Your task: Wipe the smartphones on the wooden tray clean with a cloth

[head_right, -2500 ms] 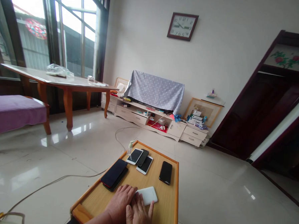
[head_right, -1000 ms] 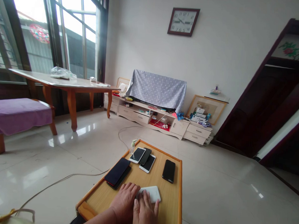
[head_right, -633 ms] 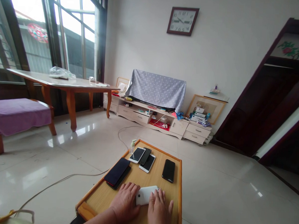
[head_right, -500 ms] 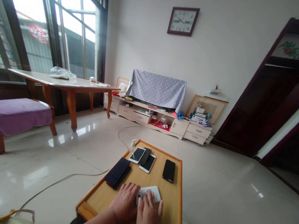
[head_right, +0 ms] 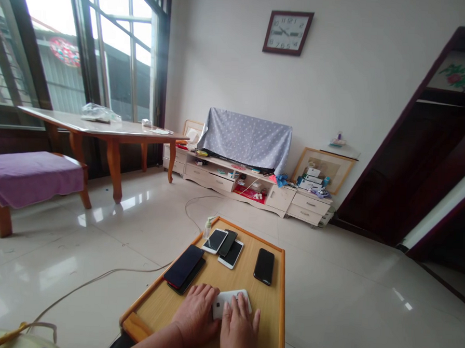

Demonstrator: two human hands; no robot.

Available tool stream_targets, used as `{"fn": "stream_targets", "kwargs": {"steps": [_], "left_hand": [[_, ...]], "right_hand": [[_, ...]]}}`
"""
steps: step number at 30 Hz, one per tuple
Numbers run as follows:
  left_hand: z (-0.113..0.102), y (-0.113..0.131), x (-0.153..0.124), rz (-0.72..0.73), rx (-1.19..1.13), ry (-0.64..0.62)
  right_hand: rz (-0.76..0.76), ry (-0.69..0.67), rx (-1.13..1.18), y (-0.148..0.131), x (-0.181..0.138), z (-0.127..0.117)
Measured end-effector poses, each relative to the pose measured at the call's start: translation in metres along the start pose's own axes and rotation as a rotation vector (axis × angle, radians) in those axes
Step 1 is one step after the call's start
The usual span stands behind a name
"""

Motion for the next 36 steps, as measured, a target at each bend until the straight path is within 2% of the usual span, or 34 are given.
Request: {"fn": "stream_targets", "kwargs": {"steps": [3, 5, 13, 20, 25, 29, 33, 36], "left_hand": [[0.001, -0.001, 0.0, -0.001, -0.005, -0.016], [0.001, -0.001, -0.001, -0.007, -0.005, -0.021], [-0.006, 0.004, 0.0, -0.029, -0.003, -0.03], [-0.007, 0.002, 0.0, -0.06, -0.023, -0.046], [-0.003, -0.001, 0.002, -0.063, -0.052, -0.029], [0.003, -0.006, 0.005, -0.067, -0.062, -0.009], [0.014, -0.016, 0.009, -0.098, -0.069, -0.024], [0.019, -0.021, 0.011, -0.113, -0.056, -0.027]], "right_hand": [[-0.11, -0.025, 0.033, -0.026, -0.01, 0.006], [-0.129, -0.037, 0.051, -0.031, -0.012, 0.006], [0.061, -0.008, 0.037, 0.014, 0.012, -0.003], [-0.004, 0.009, 0.015, 0.003, 0.009, 0.006], [0.03, -0.012, 0.019, 0.003, 0.016, -0.003], [0.074, -0.032, 0.046, -0.011, 0.019, -0.012], [-0.062, -0.074, 0.126, -0.038, 0.014, -0.014], [-0.102, -0.088, 0.146, -0.04, 0.013, -0.013]]}}
Point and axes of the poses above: each hand's wrist, its own x-axis towards the middle knuckle, its own z-axis out of the palm, y = z × x, the point moved 4 cm from there along x, towards the middle knuckle
